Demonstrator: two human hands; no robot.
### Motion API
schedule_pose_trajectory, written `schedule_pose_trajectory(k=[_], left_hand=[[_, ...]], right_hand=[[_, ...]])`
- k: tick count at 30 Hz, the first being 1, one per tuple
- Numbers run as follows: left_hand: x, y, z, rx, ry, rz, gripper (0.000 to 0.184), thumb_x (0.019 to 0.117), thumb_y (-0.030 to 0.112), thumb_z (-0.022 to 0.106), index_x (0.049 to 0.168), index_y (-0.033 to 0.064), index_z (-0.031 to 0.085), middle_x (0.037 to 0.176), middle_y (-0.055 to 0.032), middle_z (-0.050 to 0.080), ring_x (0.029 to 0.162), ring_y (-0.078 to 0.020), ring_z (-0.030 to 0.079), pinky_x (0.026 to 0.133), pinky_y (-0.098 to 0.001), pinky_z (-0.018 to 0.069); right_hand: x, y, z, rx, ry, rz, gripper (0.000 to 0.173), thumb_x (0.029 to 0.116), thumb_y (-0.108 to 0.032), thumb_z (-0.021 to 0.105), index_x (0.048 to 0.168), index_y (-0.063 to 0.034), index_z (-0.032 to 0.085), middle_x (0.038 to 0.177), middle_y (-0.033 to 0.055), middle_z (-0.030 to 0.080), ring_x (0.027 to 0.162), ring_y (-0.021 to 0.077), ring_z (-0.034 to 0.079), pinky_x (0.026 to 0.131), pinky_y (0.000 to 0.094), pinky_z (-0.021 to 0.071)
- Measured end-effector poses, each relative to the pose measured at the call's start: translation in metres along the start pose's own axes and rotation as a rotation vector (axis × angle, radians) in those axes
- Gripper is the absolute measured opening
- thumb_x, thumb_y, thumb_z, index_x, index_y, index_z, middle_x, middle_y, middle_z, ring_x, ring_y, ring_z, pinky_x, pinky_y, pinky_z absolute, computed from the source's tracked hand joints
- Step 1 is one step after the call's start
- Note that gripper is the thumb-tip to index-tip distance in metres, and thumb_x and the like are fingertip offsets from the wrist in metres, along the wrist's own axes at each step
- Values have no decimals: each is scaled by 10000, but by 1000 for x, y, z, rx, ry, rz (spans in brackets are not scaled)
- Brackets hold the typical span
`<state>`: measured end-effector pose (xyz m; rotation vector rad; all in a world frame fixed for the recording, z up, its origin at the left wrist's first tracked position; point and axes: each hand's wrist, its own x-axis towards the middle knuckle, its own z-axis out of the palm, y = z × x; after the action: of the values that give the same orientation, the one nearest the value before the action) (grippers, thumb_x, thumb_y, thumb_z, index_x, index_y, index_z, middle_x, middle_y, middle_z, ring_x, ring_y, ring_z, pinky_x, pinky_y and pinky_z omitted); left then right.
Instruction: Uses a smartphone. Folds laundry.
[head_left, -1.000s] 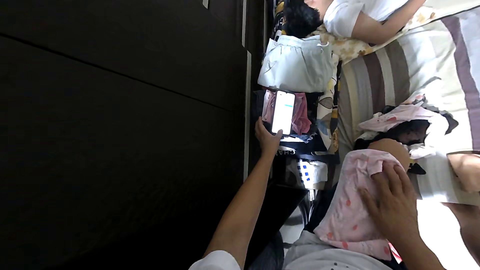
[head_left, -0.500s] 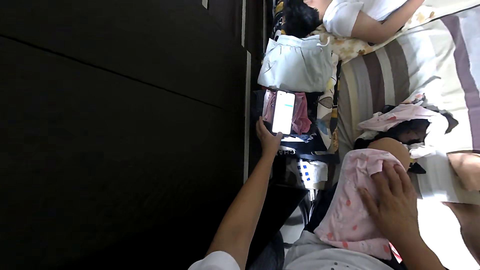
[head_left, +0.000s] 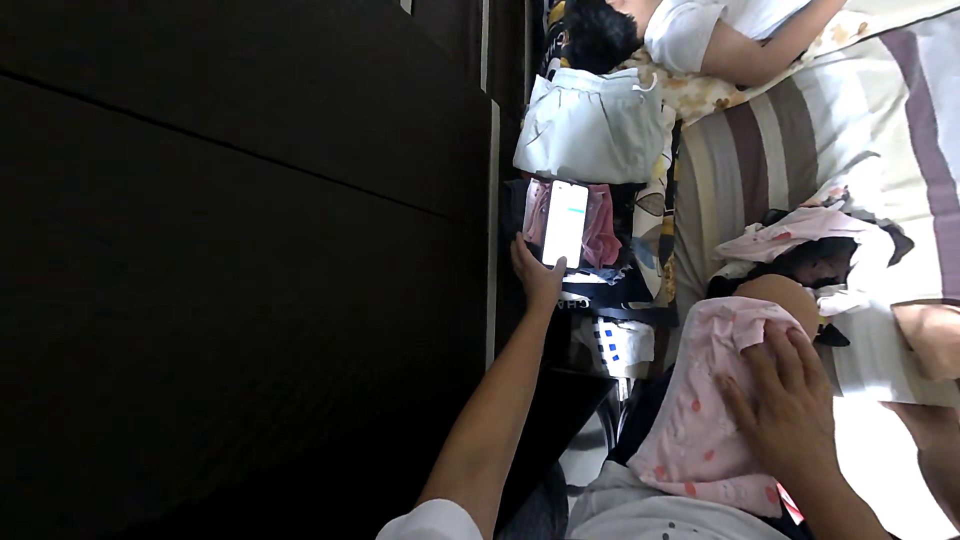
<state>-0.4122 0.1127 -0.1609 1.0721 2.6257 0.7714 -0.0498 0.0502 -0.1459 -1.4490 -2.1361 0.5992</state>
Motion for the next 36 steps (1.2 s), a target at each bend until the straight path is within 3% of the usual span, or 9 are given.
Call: schedule_pose_trajectory(k=[13, 24, 26, 29, 31, 33, 36], left_hand=[[-1, 0, -9, -36, -63, 1, 980, 820, 17, 762, 1612, 4, 186, 1655, -278, 178, 1516, -431, 244, 1193, -552, 306], [-3, -1, -5, -42, -42, 10, 988, 856, 131, 786, 1616, 0, 167, 1652, -287, 182, 1516, -433, 248, 1199, -551, 300], [-8, 3, -6, -54, 5, -4, 1009, 858, 130, 778, 1622, 3, 132, 1656, -288, 167, 1526, -423, 228, 1214, -539, 280], [-29, 22, -13, -71, 68, 105, 895, 891, 110, 724, 1598, -34, 195, 1647, -283, 218, 1528, -412, 243, 1229, -523, 260], [-51, 38, -19, -104, -53, 230, 679, 936, 102, 670, 1529, -38, 371, 1591, -259, 353, 1460, -378, 383, 1179, -511, 356], [-72, 54, -17, -163, -336, 281, 455, 996, 131, 613, 1421, -10, 533, 1465, -216, 526, 1313, -304, 555, 1076, -462, 477], [-98, 73, -4, -247, -877, 100, 444, 1069, 240, 524, 1446, 5, 521, 1455, -192, 547, 1331, -273, 548, 1111, -448, 458]], right_hand=[[0, 0, 0, 1, 2, -13, 660, 1027, -572, 373, 1254, -22, 658, 1468, 300, 511, 1388, 556, 411, 1077, 676, 351], [-2, 1, -4, 28, 0, -3, 650, 1016, -577, 395, 1245, -29, 660, 1481, 289, 505, 1386, 557, 414, 1072, 681, 357], [-4, 2, -9, 152, 20, 34, 625, 1016, -515, 444, 1280, 20, 629, 1480, 302, 497, 1401, 515, 425, 1112, 632, 366], [-15, 7, -27, 395, 136, 250, 559, 1046, -357, 464, 1360, 95, 564, 1453, 322, 501, 1364, 359, 501, 1109, 440, 429], [-27, 17, -38, 511, 209, 425, 478, 1060, -266, 437, 1314, 119, 562, 1339, 254, 592, 1238, 185, 584, 1021, 304, 489], [-38, 28, -45, 581, 224, 532, 389, 1056, -199, 438, 1227, 104, 613, 1194, 164, 667, 1078, 61, 627, 921, 225, 513], [-55, 38, -52, 633, 88, 565, 350, 1035, -174, 475, 1211, 79, 640, 1195, 144, 686, 1077, 65, 642, 920, 233, 526]])
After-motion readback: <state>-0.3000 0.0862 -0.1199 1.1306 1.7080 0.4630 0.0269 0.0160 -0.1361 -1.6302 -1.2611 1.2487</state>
